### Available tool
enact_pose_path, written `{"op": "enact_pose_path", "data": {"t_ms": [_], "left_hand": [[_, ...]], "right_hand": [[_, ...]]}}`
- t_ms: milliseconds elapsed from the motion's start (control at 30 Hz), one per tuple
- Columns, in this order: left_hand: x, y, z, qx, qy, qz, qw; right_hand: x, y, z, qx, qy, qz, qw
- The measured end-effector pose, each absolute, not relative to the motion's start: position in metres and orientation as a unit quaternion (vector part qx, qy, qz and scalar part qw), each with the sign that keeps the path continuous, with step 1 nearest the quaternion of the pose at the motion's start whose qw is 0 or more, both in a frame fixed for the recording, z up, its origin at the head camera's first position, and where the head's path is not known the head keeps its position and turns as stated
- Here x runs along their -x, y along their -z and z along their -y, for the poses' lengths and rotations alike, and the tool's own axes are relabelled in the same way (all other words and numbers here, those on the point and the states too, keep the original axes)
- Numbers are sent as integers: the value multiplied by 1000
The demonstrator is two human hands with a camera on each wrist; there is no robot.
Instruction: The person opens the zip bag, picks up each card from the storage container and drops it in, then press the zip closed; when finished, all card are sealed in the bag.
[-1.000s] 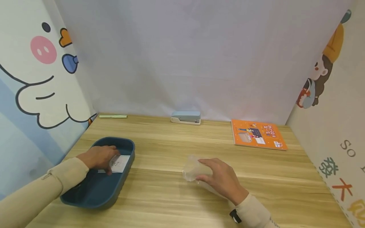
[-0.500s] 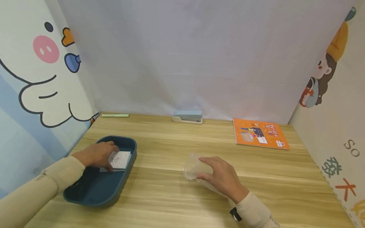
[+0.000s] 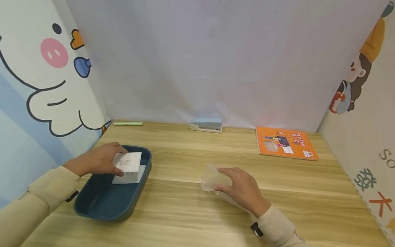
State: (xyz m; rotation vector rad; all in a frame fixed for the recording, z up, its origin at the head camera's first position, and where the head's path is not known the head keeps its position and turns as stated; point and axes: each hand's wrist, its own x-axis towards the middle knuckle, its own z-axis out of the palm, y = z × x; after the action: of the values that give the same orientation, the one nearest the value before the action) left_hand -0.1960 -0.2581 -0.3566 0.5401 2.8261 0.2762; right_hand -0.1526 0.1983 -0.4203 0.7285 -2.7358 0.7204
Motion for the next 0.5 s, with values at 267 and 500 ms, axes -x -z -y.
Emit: {"op": "enact_pose_path", "data": {"t_ms": [267, 500], "left_hand": [[190, 346, 239, -214, -104, -966, 97], [185, 340, 203, -260, -79, -960, 75]], "right_hand": [[153, 420, -198, -246, -237, 932, 119], [155, 419, -194, -246, -242, 933, 107]]}}
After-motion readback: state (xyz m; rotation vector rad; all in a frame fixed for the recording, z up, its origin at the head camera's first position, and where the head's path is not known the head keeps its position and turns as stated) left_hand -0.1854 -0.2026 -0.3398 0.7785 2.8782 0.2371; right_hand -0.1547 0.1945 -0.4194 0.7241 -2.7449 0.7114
